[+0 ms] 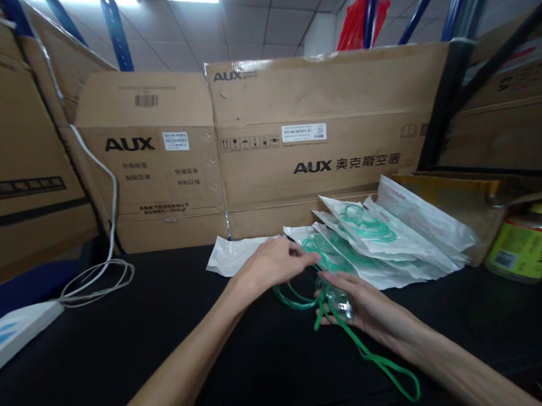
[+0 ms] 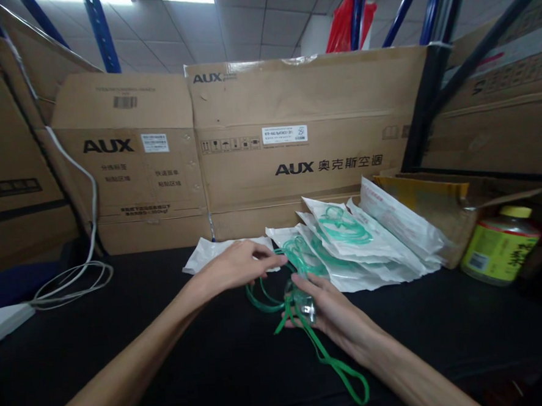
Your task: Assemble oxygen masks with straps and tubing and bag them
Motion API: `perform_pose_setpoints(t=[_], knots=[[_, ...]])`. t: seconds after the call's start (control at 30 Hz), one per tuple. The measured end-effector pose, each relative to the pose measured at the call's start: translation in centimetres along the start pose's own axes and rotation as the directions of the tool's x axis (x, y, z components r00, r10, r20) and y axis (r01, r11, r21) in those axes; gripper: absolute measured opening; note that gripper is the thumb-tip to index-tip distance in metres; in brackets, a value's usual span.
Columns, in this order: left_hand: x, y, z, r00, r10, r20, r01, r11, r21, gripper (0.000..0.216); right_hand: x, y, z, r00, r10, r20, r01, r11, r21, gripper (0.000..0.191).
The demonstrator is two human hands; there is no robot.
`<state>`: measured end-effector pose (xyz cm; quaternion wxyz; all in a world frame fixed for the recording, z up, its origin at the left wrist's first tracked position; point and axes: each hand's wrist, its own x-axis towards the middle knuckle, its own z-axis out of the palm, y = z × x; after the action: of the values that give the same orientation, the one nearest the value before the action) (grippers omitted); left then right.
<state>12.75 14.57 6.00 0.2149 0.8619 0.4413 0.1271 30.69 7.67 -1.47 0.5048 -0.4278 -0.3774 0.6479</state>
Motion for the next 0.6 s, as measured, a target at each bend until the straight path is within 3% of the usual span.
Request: perform_pose_setpoints(t=[0.07, 0.2, 0.3, 0.43, 0.6], knots=[[0.5, -1.3, -0.1, 0.993, -0.027, -0.115, 0.045, 0.987, 0.157, 0.057, -0.7, -0.1, -0.2, 0.999, 0.035, -0.004, -0.035, 0.999, -0.042, 0.044], [0.8, -2.6, 1.2, 0.998, -0.038, 0.046, 0.025, 0.966, 0.256, 0.075, -2.0, -0.4, -0.6, 0.994, 0.096, 0.048, -0.089, 0.988, -0.13, 0.048], [0.3, -3.2, 1.9, 0.995, 0.028, 0.099, -0.05, 0.972, 0.231, 0.075, -2.5, -0.4, -0.9, 0.996, 0.067, 0.061, -0.055, 0.982, -0.181, 0.046], [-0.2, -4.3, 1.7, 0.998, 0.037, 0.054, -0.047, 0.982, 0.185, 0.069, -2.7, -0.2, -1.3, 0.998, 0.014, 0.068, 0.005, 0.962, -0.273, 0.047], [0.2, -3.9, 1.7, 0.967, 0.177, 0.183, -0.191, 0.98, 0.06, 0.069, -1.9, -0.6, -1.8, 0.994, 0.021, 0.105, 0.03, 0.888, -0.459, 0.044]])
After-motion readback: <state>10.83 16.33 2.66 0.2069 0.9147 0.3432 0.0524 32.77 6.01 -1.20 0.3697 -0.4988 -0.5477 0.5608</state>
